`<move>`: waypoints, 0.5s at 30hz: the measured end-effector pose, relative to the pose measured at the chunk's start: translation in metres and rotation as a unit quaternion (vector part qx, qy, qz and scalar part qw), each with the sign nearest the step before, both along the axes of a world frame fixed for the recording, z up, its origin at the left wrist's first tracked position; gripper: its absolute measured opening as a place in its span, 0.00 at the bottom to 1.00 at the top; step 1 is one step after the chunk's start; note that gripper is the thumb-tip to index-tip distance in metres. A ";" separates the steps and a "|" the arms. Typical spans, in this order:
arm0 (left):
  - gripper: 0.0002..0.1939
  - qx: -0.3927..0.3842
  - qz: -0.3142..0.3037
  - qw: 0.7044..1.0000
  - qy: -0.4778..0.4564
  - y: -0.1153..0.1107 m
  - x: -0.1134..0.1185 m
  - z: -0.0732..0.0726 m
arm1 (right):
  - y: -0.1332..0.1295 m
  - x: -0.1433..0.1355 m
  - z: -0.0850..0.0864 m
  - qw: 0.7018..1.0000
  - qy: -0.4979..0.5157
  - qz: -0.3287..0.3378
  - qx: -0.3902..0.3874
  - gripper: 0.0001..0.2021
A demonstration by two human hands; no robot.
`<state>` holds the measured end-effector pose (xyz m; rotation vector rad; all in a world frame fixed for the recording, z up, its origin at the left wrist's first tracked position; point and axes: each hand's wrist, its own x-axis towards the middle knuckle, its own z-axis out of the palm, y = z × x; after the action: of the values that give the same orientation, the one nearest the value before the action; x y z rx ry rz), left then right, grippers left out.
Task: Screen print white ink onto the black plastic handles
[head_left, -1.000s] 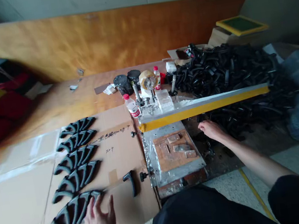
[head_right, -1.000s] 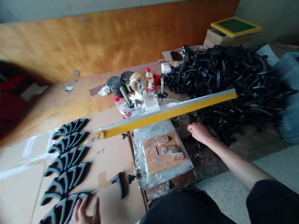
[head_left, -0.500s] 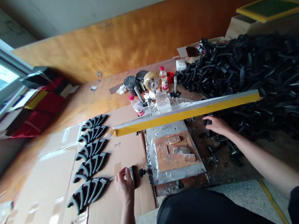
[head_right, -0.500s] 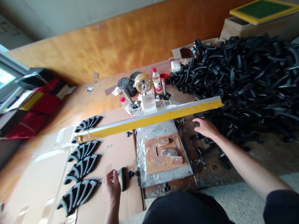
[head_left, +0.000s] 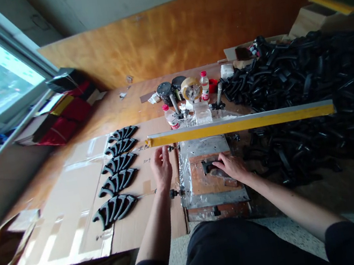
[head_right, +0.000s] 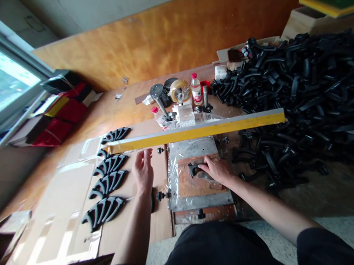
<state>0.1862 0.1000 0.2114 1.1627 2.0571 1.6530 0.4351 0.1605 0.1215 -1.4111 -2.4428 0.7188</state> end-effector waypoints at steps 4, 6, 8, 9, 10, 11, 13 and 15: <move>0.19 0.077 -0.044 0.994 -0.066 0.016 0.008 0.040 | 0.001 0.011 0.002 0.987 -0.123 0.074 0.070 0.15; 0.21 0.092 -0.092 0.988 -0.088 0.020 0.013 0.057 | 0.000 0.011 0.005 0.985 -0.128 0.073 0.092 0.14; 0.23 0.088 -0.136 0.982 -0.097 0.021 0.018 0.069 | -0.002 0.005 0.007 0.983 -0.102 0.075 0.130 0.15; 0.24 0.081 -0.149 0.981 -0.098 0.022 0.020 0.072 | -0.004 0.000 0.007 0.981 -0.076 0.097 0.150 0.17; 0.25 0.073 -0.154 0.980 -0.098 0.022 0.022 0.075 | -0.006 -0.006 0.007 0.976 -0.044 0.133 0.164 0.21; 0.25 0.066 -0.155 0.981 -0.099 0.022 0.022 0.075 | -0.009 -0.012 0.006 0.969 -0.013 0.177 0.171 0.25; 0.26 0.054 -0.154 0.982 -0.097 0.020 0.023 0.075 | -0.015 -0.021 0.002 0.951 0.035 0.266 0.153 0.29; 0.26 0.039 -0.156 0.984 -0.082 0.012 0.023 0.071 | -0.018 -0.019 -0.002 0.938 0.066 0.325 0.099 0.22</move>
<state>0.2089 0.1122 0.2828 1.2537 1.6284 1.6256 0.4164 0.1423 0.1198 -0.4446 -2.7751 0.6282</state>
